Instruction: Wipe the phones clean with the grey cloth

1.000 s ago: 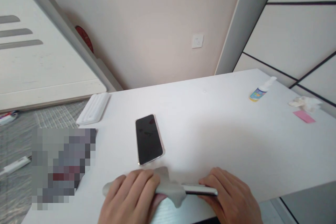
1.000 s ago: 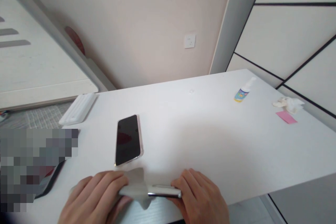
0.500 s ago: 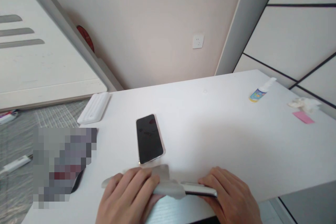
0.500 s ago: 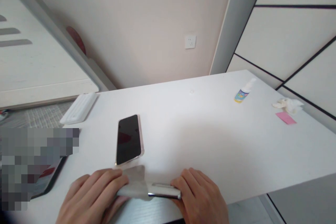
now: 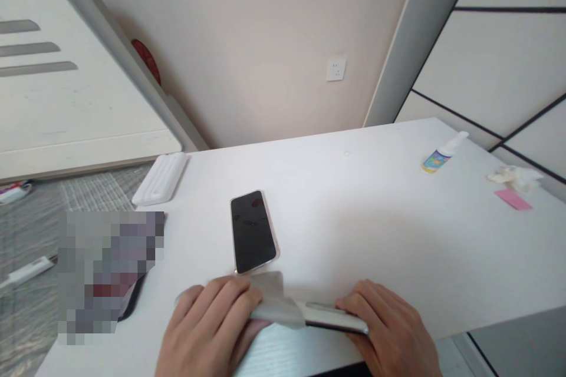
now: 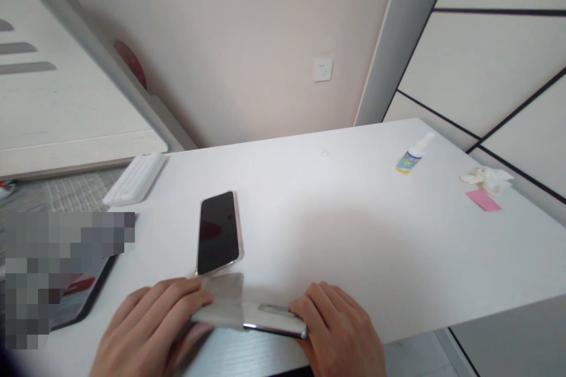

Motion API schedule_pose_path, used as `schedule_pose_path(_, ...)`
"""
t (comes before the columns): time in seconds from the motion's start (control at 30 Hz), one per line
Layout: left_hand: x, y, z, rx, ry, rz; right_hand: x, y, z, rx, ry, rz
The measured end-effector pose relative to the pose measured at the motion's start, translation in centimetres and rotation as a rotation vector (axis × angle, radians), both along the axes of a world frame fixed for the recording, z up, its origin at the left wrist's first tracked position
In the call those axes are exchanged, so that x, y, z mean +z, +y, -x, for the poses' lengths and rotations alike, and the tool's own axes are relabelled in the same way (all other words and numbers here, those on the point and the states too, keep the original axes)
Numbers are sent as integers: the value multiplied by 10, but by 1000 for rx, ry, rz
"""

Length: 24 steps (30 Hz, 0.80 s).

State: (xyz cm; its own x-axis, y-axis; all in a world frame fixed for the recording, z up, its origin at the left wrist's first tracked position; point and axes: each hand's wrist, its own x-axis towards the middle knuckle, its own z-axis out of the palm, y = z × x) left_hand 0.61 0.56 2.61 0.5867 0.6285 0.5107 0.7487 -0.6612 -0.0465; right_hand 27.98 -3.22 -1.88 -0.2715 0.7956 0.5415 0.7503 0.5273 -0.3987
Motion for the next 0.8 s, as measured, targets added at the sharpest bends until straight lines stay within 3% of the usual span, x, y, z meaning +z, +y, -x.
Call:
schedule_pose_path(0.07,-2,-3,-7,9,-20,4,-1,-1,-1,-9,-2,3)
schedule_pose_path(0.2,-12,-15,-55,-6,-148,0,-3,-3,-2,-36,-46,-17)
schedule_pose_path(0.27,-12,-17,-65,-62,-167,14,-3,-4,-2,-47,-71,-42)
schedule_pose_path(0.5,0,0,-14,-48,-134,65,-1,-4,-3,-2,-39,24)
schedule_pose_path(0.7,-4,-13,-30,-61,-139,15,-3,-7,-7,2,-31,42)
schedule_pose_path(0.8,-2,-13,-16,-46,-157,87,-2,-5,-8,28,-20,59)
